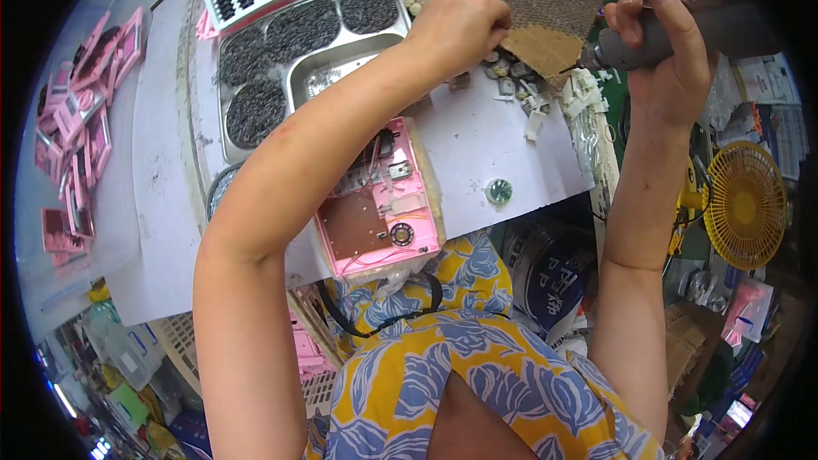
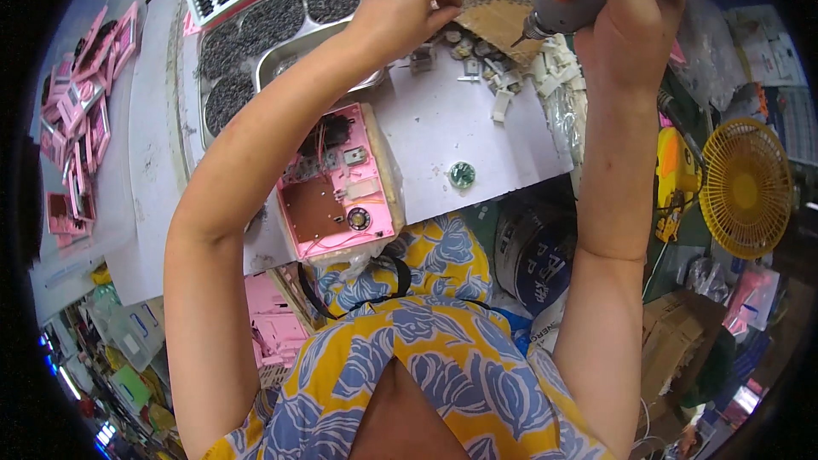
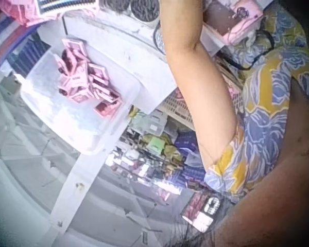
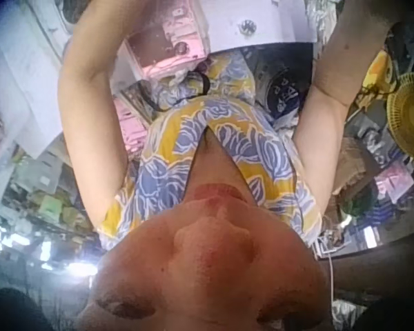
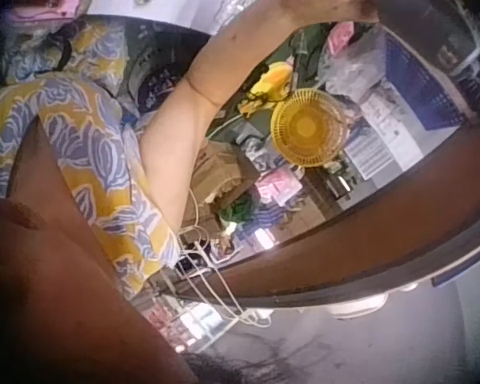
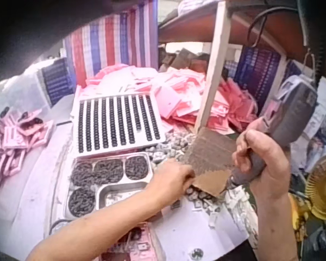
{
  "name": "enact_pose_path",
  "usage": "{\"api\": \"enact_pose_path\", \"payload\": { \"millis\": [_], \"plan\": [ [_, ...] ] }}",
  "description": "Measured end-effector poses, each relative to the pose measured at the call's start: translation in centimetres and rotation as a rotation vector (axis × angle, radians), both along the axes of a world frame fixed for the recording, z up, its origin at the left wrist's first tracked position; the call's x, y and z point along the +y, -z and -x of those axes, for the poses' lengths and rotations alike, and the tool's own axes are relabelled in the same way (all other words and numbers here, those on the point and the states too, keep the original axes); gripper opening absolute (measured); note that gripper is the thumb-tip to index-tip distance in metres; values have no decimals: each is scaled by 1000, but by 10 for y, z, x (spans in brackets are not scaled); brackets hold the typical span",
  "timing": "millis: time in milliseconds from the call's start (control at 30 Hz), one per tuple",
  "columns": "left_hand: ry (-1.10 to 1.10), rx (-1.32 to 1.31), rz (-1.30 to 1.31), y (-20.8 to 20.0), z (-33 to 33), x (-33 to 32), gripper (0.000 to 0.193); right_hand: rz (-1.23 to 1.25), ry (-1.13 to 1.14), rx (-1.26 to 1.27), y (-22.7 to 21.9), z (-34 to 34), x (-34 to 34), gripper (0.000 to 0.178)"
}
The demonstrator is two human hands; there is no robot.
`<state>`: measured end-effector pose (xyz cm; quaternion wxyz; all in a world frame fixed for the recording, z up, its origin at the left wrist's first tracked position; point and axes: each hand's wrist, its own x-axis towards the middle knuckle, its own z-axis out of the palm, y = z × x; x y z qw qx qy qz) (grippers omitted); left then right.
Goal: Assembling and soldering internal components of a pink electronic toy device.
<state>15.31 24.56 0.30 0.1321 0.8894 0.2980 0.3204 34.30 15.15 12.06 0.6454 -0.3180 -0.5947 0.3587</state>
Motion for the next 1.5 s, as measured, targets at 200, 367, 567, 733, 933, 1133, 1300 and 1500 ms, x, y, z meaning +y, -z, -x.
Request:
{"api": "enact_pose_path", "payload": {
  "millis": [200,367,567,733,933,1133,1300,1500],
  "plan": [
    [106,353,-513,7,-51,5,12,-78,-111,42,6,-18,1,21],
    [2,176,-520,-11,-14,1,15,-6,143,-5,-8,30,-5,16],
    [-233,-286,-146,-71,135,-29,15,108,9,-181,-23,44,8,27],
    [-538,-298,285,-19,205,-126,10,42,6,-235,2,70,23,38],
    [-358,-139,267,16,183,-182,18,-47,-29,-233,50,97,22,49],
    [-392,-10,195,14,159,-182,23,76,11,-594,95,101,-36,18],
    [-404,-190,407,28,182,-183,10,328,-163,-758,105,132,-85,10],
    [-414,-186,359,33,188,-188,12,215,-132,-1070,116,163,-77,12]
  ]
}}
